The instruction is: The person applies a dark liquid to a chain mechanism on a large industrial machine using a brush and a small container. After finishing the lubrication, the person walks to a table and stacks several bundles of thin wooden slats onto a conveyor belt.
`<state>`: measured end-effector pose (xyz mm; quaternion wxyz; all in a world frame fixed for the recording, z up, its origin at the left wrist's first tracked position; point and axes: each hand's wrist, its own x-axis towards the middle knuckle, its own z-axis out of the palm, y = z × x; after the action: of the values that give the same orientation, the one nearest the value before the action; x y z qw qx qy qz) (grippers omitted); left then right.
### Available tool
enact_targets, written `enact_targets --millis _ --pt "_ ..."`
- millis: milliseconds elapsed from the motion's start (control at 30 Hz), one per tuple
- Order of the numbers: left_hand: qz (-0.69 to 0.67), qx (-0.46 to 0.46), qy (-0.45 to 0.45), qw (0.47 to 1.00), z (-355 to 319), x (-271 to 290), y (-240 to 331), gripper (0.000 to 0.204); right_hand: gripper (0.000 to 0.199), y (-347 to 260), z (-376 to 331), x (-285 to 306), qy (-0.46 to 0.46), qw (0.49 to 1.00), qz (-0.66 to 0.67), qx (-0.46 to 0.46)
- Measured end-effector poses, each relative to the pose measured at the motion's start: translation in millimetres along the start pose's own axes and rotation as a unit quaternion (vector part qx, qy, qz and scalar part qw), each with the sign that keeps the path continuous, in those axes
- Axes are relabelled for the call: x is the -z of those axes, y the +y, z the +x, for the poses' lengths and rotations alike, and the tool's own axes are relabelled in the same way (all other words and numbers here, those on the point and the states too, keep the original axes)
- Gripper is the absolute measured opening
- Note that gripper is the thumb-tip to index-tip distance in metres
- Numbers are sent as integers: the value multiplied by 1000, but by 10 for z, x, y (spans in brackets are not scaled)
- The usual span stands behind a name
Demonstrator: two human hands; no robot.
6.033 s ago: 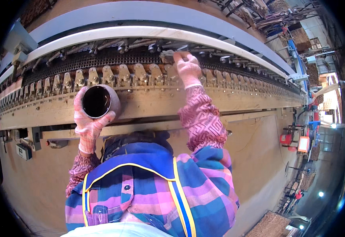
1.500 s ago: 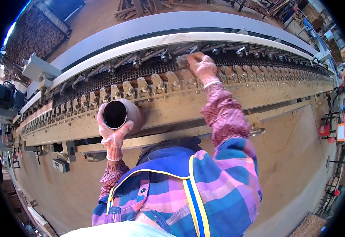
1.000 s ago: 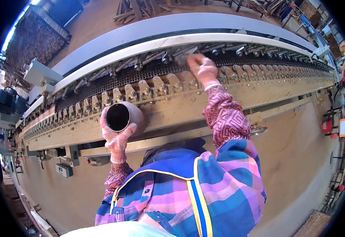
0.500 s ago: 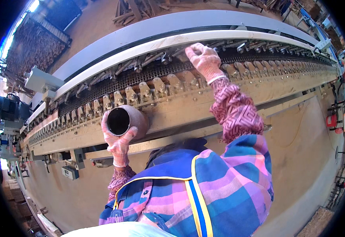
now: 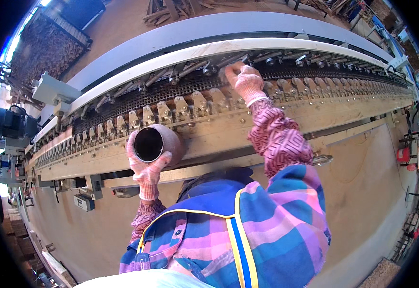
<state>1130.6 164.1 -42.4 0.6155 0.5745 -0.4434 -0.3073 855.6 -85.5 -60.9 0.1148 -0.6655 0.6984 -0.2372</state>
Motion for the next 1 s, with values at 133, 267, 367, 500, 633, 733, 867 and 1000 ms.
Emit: enact_targets --millis 133,267,367,500,633,733,867,1000 --pt "2 -5 4 1000 -6 26 -81 112 30 -455 -416 225 17 978 169 121" --pt "-5 6 -3 1000 2 1 -32 112 39 -745 -390 -65 -182 980 -50 59" --pt "10 8 0 1000 5 7 -9 110 38 -771 -359 -158 57 962 -146 226" --pt "9 0 -6 1000 16 -63 40 111 41 -343 -141 -586 -120 945 304 3" --pt "52 -13 -8 999 -25 32 -26 110 43 -793 -353 -235 -149 987 68 12" --pt "47 -23 4 999 45 48 -20 110 35 -955 -437 59 -56 991 84 93" --pt "38 -26 -2 999 44 4 -54 110 38 -820 -375 -168 -85 992 89 38" --pt "39 -26 -6 999 36 37 49 110 39 -840 -191 -83 -52 991 74 97"
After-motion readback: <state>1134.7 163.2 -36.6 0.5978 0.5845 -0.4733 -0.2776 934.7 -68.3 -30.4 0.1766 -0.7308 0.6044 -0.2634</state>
